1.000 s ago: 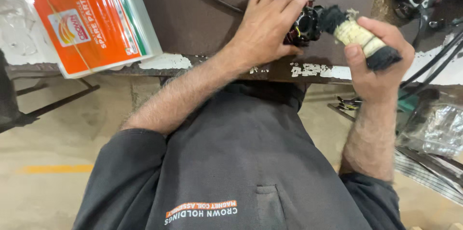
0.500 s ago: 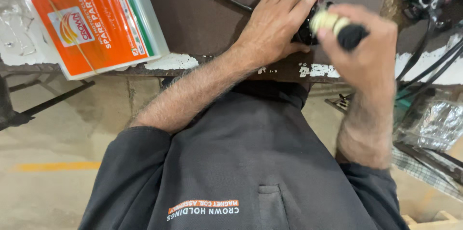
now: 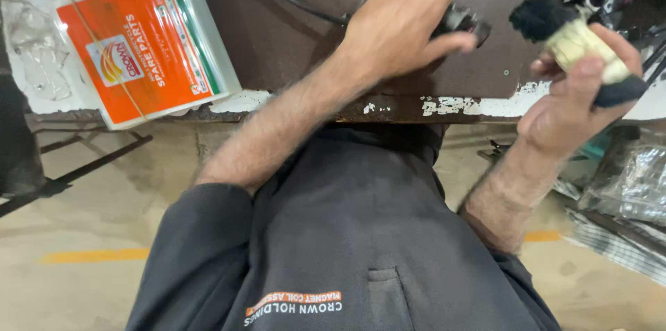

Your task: The person sits at a workbench, opens a plastic spare-parts packet, and takes out a magneto stator coil assembly. They hold the stator and tap and press components onto it with a rubber mallet, then handle and route its wiring harness and set the assembly on the bench.

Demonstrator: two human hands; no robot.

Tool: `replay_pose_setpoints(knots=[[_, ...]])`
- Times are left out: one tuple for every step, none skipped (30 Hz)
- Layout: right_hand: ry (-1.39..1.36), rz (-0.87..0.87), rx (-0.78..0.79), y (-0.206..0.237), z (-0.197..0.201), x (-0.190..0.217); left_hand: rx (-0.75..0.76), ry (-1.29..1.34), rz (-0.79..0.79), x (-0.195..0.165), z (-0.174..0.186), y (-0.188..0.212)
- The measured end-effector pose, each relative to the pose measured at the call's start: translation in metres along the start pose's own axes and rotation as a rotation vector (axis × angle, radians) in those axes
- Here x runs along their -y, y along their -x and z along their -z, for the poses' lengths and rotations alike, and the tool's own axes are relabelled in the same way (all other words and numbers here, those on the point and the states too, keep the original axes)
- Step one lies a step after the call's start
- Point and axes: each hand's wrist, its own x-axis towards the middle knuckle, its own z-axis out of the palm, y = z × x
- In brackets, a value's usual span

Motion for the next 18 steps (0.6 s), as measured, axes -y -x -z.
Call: replay_pose_setpoints(knots=[[-0.033, -0.004, -0.017, 0.006, 0.007, -0.004, 0.083, -0.037, 0.092, -0.003, -0.003, -0.013], [-0.065, -0.007, -0.034, 0.011, 0.011, -0.007, 0.013, -0.047, 0.09, -0.006, -0.005, -0.028], [-0.021, -0.002, -0.036, 0.016, 0.015, -0.01, -0.058, -0.054, 0.087, -0.008, -0.007, -0.041], [0.002, 0.001, -0.035, 0.019, 0.017, -0.011, -0.131, -0.061, 0.084, -0.01, -0.009, -0.05], [0.026, 0.005, -0.036, 0.022, 0.019, -0.012, -0.062, -0.047, 0.139, -0.012, -0.01, -0.057], [0.029, 0.006, -0.036, 0.023, 0.019, -0.012, 0.005, -0.036, 0.194, -0.014, -0.01, -0.061], [0.054, 0.012, -0.026, 0.023, 0.02, -0.011, 0.072, -0.023, 0.25, -0.014, -0.01, -0.061], [0.079, 0.018, -0.016, 0.022, 0.02, -0.01, 0.024, -0.077, 0.163, -0.015, -0.009, -0.06], [0.124, 0.027, 0.004, 0.02, 0.022, -0.007, -0.023, -0.13, 0.078, -0.014, -0.007, -0.053], [0.162, 0.026, 0.027, 0.016, 0.023, -0.004, -0.071, -0.183, -0.007, -0.013, -0.004, -0.046], [0.2, 0.026, 0.051, 0.012, 0.025, -0.002, -0.092, -0.171, -0.084, -0.011, 0.0, -0.039], [0.233, 0.014, 0.08, 0.006, 0.027, 0.001, -0.112, -0.156, -0.159, -0.009, 0.004, -0.031], [0.324, 0.049, 0.124, 0.001, 0.028, 0.003, -0.131, -0.137, -0.232, -0.008, 0.009, -0.026], [0.412, 0.087, 0.164, -0.004, 0.029, 0.004, -0.142, -0.066, -0.248, -0.008, 0.013, -0.021], [0.549, 0.177, 0.227, -0.012, 0.03, 0.005, -0.158, 0.002, -0.263, -0.008, 0.018, -0.018], [0.562, 0.188, 0.234, -0.018, 0.03, 0.003, -0.176, 0.067, -0.283, -0.009, 0.022, -0.017], [0.576, 0.199, 0.241, -0.023, 0.029, 0.003, -0.124, -0.011, -0.205, -0.013, 0.024, -0.016], [0.468, 0.123, 0.193, -0.029, 0.028, 0.002, -0.07, -0.088, -0.127, -0.017, 0.024, -0.014]])
